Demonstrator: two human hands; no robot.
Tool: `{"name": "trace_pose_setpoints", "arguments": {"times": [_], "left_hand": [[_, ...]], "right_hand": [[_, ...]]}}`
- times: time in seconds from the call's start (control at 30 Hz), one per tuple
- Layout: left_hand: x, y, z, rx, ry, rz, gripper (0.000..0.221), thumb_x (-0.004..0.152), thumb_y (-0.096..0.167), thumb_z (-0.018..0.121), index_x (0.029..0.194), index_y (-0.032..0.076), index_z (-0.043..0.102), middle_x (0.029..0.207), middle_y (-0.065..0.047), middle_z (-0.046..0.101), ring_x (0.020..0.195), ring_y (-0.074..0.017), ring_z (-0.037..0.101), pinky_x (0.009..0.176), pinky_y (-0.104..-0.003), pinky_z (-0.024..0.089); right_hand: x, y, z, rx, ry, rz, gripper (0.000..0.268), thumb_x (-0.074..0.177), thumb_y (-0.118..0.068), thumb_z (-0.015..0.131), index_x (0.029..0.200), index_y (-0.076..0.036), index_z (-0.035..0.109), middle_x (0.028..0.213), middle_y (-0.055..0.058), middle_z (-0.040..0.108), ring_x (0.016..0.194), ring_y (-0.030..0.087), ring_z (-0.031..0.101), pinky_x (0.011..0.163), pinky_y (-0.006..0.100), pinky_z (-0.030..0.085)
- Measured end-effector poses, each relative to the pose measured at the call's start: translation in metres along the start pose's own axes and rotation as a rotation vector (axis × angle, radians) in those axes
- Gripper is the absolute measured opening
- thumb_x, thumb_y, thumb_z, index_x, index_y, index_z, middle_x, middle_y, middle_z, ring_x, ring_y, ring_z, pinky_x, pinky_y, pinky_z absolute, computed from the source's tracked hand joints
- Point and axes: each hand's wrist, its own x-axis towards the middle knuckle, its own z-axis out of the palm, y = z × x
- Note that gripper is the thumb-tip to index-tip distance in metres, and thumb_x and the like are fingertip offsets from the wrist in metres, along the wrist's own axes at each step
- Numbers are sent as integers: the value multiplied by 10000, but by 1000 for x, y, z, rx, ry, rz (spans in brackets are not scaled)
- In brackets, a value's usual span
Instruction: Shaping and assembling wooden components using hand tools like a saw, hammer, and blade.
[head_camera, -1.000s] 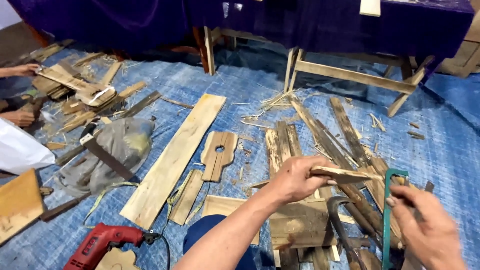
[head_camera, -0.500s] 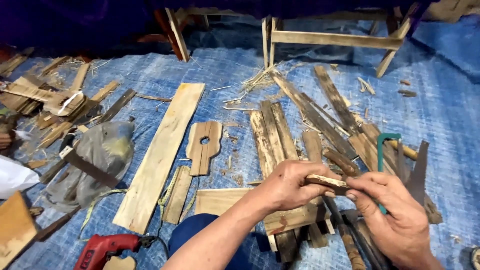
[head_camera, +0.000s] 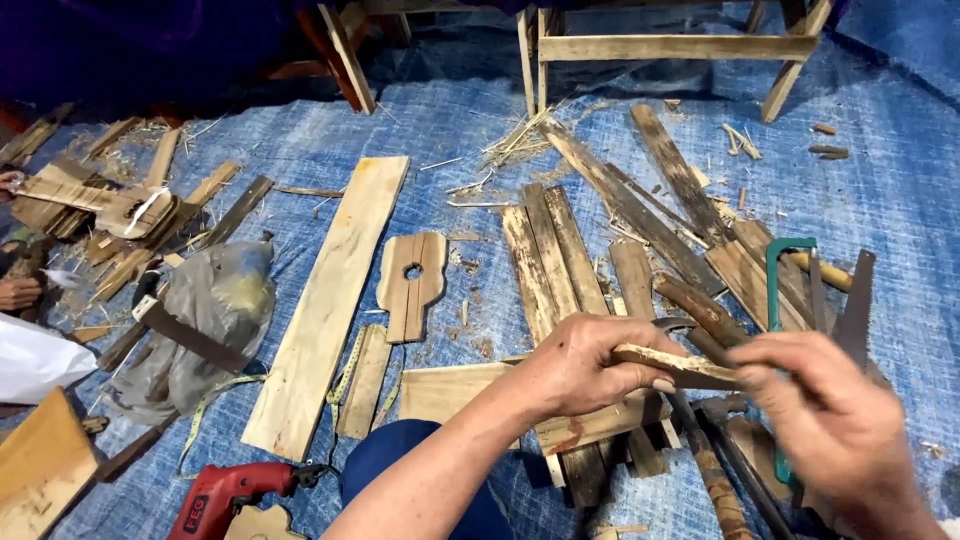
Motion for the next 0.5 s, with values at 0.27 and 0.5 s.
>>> {"name": "trace_pose_setpoints", "arguments": {"times": [0.27,0.5], "left_hand": [[-3,4,4,96,-4,6,228,850,76,777,1061,160,755,864,-7,798,594,-98,654,518,-256,479],[-4,-10,3,47,-20,-1,281,849,48,771,1106,161,748,915,-33,802,611,-108,665,536,-269,517]], "right_hand": [[-10,-8,24,112,-48,25,237,780,-5,750,1014,3,786,1089,89,758,913,159,703,790,275,550],[-2,-7,2,231,30,426,187,1024,32,564,1096,137,701,984,236,765,876,276,713,793,365,577]]}}
